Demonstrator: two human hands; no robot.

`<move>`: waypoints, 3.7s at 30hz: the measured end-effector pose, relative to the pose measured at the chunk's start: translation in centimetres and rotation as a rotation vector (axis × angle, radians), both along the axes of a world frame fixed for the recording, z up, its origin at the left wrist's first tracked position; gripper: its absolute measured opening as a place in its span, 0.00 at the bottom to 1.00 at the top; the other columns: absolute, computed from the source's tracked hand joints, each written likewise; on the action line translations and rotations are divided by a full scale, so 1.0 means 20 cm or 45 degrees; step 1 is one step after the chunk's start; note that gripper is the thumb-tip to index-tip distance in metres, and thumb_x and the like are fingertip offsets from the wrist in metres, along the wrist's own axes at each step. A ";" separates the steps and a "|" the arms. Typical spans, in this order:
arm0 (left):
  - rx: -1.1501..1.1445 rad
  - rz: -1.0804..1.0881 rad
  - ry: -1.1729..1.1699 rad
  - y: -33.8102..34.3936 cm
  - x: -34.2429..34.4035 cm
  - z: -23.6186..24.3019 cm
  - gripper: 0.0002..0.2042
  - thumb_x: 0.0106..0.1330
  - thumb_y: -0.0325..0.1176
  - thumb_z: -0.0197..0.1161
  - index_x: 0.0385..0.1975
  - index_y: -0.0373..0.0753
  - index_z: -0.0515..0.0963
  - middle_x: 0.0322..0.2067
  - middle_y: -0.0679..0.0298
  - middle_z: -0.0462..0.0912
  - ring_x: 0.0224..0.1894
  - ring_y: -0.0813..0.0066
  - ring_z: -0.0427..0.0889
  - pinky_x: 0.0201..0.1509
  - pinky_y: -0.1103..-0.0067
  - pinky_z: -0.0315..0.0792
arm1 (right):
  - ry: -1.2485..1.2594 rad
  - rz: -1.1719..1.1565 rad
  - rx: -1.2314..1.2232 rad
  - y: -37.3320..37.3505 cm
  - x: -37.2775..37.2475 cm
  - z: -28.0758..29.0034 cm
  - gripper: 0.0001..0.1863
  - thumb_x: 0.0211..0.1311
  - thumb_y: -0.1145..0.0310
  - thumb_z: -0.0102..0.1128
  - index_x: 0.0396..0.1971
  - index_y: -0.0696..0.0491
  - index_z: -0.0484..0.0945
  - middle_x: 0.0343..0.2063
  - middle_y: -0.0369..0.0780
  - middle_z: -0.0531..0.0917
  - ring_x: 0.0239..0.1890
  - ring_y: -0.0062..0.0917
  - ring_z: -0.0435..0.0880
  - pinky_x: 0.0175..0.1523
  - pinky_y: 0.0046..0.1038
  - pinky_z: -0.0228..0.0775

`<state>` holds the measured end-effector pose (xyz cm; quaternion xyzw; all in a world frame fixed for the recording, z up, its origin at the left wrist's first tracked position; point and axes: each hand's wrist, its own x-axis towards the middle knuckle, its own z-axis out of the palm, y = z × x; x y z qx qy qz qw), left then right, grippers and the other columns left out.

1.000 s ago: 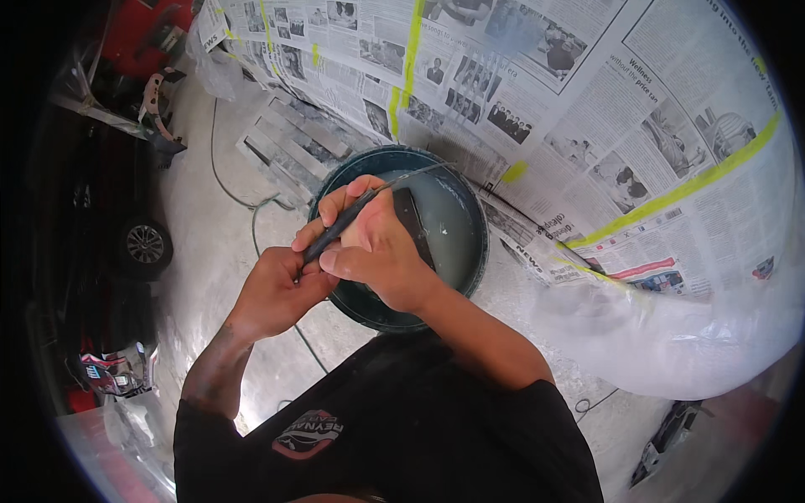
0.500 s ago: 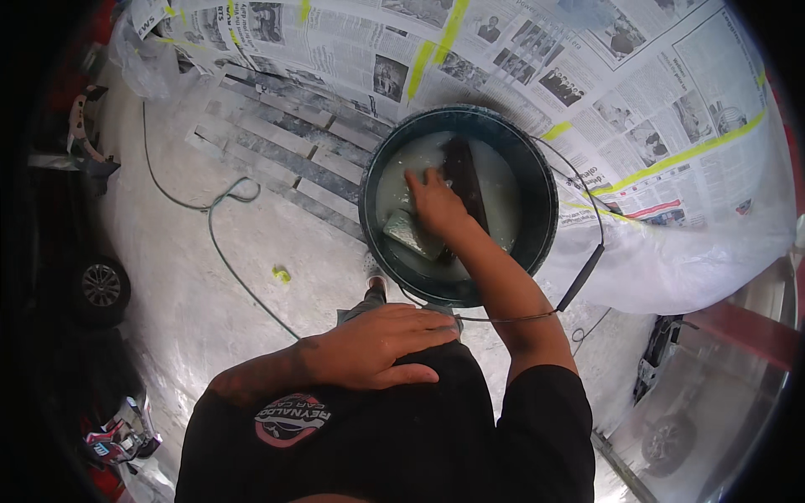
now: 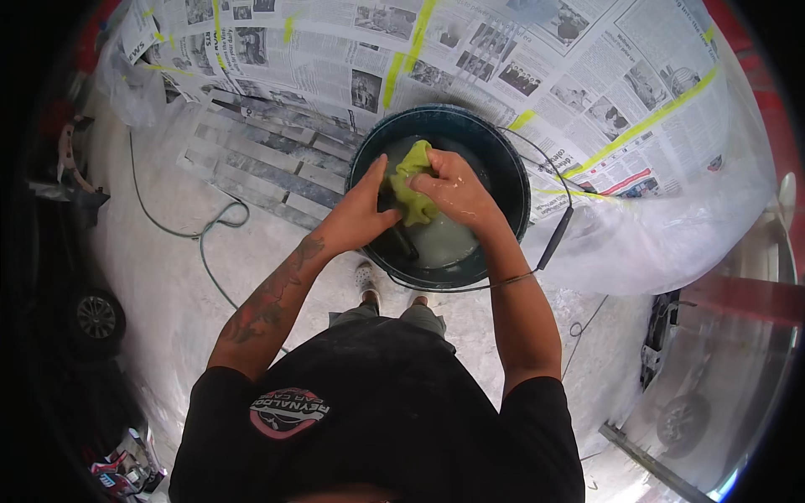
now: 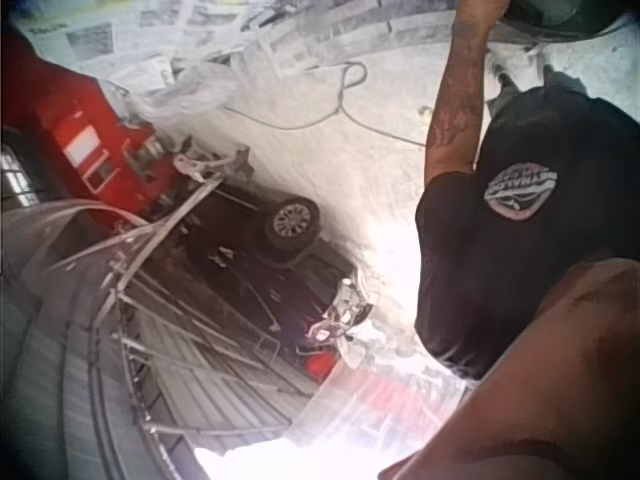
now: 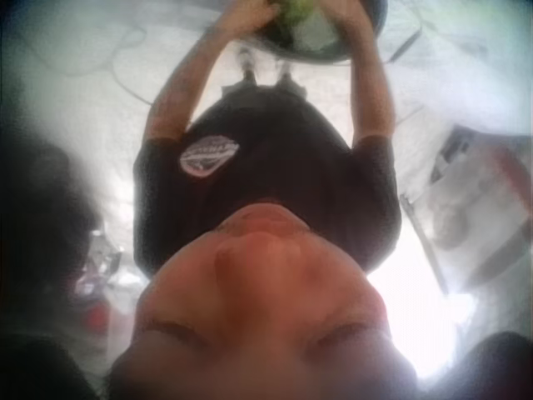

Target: Wet sanding a masked car panel in a body shop.

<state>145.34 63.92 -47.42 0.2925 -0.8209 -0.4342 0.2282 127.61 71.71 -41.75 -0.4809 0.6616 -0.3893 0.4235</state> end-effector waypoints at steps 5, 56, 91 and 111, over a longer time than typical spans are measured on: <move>0.756 -0.251 0.120 -0.08 -0.18 0.19 0.25 0.53 0.27 0.67 0.55 0.34 0.73 0.45 0.59 0.83 0.47 0.71 0.81 0.55 0.77 0.72 | -0.377 -0.022 -0.240 0.04 -0.10 0.19 0.15 0.65 0.66 0.54 0.48 0.55 0.77 0.41 0.34 0.83 0.41 0.21 0.81 0.47 0.25 0.72; -0.284 0.280 0.395 0.06 -0.04 0.01 0.25 0.49 0.20 0.63 0.51 0.43 0.74 0.41 0.55 0.77 0.44 0.50 0.78 0.47 0.67 0.74 | -0.360 -0.327 0.085 0.33 -0.30 -0.20 0.14 0.63 0.75 0.59 0.48 0.59 0.77 0.37 0.36 0.83 0.38 0.17 0.78 0.45 0.21 0.71; -0.378 0.244 0.188 0.05 -0.09 0.01 0.24 0.47 0.23 0.65 0.48 0.46 0.76 0.39 0.59 0.79 0.44 0.53 0.80 0.45 0.68 0.75 | 1.090 0.197 0.511 -0.06 -0.55 -0.74 0.16 0.56 0.77 0.52 0.46 0.60 0.76 0.48 0.57 0.79 0.49 0.51 0.81 0.54 0.43 0.74; -0.349 0.278 0.248 0.03 -0.08 0.03 0.23 0.45 0.21 0.65 0.45 0.45 0.77 0.35 0.58 0.79 0.38 0.52 0.81 0.39 0.68 0.76 | 0.832 0.354 0.334 -0.19 -0.13 -1.33 0.22 0.58 0.69 0.57 0.53 0.60 0.74 0.53 0.56 0.77 0.55 0.47 0.78 0.59 0.39 0.70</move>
